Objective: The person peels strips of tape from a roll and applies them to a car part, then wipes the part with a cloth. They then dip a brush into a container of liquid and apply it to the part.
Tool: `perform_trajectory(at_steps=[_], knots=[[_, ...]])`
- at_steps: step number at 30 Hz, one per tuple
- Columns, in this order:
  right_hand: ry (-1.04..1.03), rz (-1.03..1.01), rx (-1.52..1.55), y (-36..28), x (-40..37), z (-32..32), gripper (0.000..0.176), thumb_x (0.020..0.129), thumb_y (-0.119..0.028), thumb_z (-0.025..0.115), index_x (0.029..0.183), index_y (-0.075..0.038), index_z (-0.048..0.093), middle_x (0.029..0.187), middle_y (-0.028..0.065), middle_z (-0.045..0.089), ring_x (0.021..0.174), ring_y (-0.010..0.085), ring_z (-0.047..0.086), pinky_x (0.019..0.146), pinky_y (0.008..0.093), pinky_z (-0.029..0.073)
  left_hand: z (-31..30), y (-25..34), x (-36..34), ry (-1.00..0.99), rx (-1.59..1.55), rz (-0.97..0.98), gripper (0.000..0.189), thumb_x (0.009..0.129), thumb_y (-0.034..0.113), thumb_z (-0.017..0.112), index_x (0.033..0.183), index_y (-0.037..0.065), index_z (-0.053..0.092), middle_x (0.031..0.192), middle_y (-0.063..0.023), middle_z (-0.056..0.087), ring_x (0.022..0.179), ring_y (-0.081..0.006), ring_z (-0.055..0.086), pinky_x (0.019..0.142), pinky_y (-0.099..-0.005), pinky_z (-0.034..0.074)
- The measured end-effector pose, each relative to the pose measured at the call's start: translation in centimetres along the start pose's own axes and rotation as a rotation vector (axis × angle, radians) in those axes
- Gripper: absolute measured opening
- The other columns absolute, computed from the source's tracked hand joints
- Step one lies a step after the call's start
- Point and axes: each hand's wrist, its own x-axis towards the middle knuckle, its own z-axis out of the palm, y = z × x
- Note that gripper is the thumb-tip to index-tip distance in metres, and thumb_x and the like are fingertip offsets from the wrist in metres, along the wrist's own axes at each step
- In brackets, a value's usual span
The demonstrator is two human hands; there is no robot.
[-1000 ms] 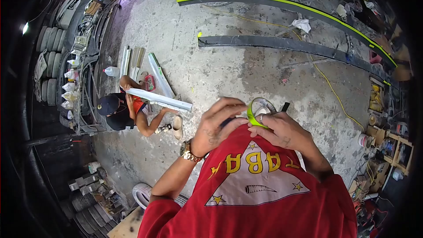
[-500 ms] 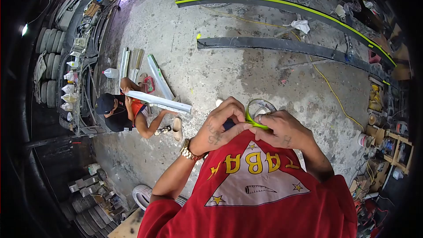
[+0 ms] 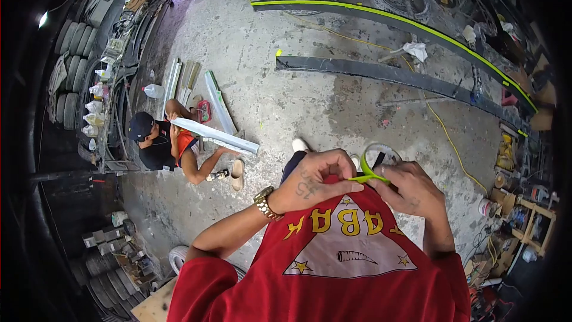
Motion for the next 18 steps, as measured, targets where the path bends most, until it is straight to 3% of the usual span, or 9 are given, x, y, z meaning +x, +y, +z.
perform_trajectory(at_steps=[2,3,7,10,12,14,16,17,18], knots=[[-0.051,0.011,0.032,-0.2,0.2,-0.9,0.021,0.096,-0.022,0.069,0.097,-0.002,0.066,0.068,0.0169,0.066,0.063,0.0388,0.066,0.060,0.0470,0.050,-0.4,0.8,-0.2,0.012,0.067,-0.010,0.019,0.089,-0.009,0.075,0.096,0.001,0.060,0.104,-0.0078,0.067,0.099,-0.0133,0.065,0.088,-0.0279,0.052],[-0.031,0.010,0.006,-0.7,0.5,-1.4,0.021,0.095,-0.022,0.070,0.097,-0.001,0.067,0.067,0.0169,0.066,0.062,0.0383,0.066,0.060,0.0467,0.050,-0.7,1.0,-0.2,0.045,0.043,0.028,0.017,0.091,-0.001,0.077,0.094,0.002,0.060,0.095,-0.0007,0.066,0.088,-0.0066,0.062,0.081,-0.0245,0.052],[0.019,-0.030,-0.023,-2.0,3.7,-2.0,0.019,0.092,-0.020,0.075,0.096,-0.002,0.069,0.064,0.0141,0.064,0.056,0.0350,0.064,0.057,0.0449,0.050,-3.9,2.5,0.0,0.044,0.094,0.134,0.017,0.090,-0.002,0.077,0.093,0.002,0.061,0.094,-0.0025,0.067,0.086,-0.0085,0.063,0.078,-0.0252,0.052],[0.050,-0.090,-0.060,-3.2,7.5,-2.4,0.017,0.088,-0.019,0.079,0.090,-0.004,0.069,0.062,0.0101,0.063,0.051,0.0303,0.062,0.052,0.0415,0.049,-7.4,4.5,-0.2,0.082,0.118,0.168,0.017,0.089,-0.001,0.078,0.092,0.002,0.061,0.093,-0.0046,0.068,0.084,-0.0111,0.064,0.076,-0.0267,0.051],[0.011,-0.211,-0.097,-4.1,10.5,-3.1,0.019,0.086,-0.020,0.080,0.084,-0.006,0.068,0.061,0.0088,0.063,0.049,0.0278,0.062,0.050,0.0391,0.049,-10.4,5.7,-0.4,-0.007,0.172,0.187,0.020,0.086,-0.008,0.079,0.096,0.001,0.065,0.097,-0.0111,0.070,0.092,-0.0196,0.068,0.081,-0.0316,0.053],[-0.103,-0.221,-0.193,-4.5,14.3,-4.7,0.021,0.085,-0.022,0.081,0.082,-0.008,0.067,0.060,0.0068,0.062,0.049,0.0269,0.062,0.052,0.0390,0.051,-13.6,5.2,-0.5,-0.056,0.230,0.253,0.018,0.087,-0.005,0.079,0.095,0.001,0.064,0.093,-0.0105,0.071,0.086,-0.0223,0.068,0.076,-0.0331,0.053],[-0.334,-0.234,-0.267,-2.2,17.9,-7.0,0.024,0.085,-0.024,0.081,0.078,-0.007,0.066,0.058,0.0072,0.059,0.052,0.0292,0.063,0.054,0.0424,0.049,-20.4,5.6,-0.7,0.181,0.148,0.318,0.016,0.090,-0.002,0.077,0.095,0.003,0.062,0.092,-0.0093,0.071,0.082,-0.0170,0.066,0.075,-0.0294,0.053],[-0.345,-0.219,-0.275,-0.7,19.8,-8.2,0.024,0.085,-0.024,0.081,0.078,-0.007,0.066,0.058,0.0072,0.059,0.052,0.0292,0.063,0.054,0.0424,0.049,-24.9,7.0,-1.6,0.377,0.163,0.163,0.013,0.092,0.000,0.075,0.097,0.003,0.063,0.090,-0.0051,0.069,0.081,-0.0126,0.064,0.074,-0.0269,0.052],[-0.310,0.003,-0.329,1.0,21.8,-9.3,0.026,0.087,-0.025,0.080,0.077,-0.007,0.065,0.059,0.0078,0.059,0.054,0.0300,0.063,0.056,0.0426,0.049,-29.5,8.4,-2.5,0.569,0.172,-0.001,0.010,0.095,0.001,0.073,0.099,0.004,0.064,0.088,-0.0009,0.067,0.079,-0.0081,0.061,0.074,-0.0244,0.051]])
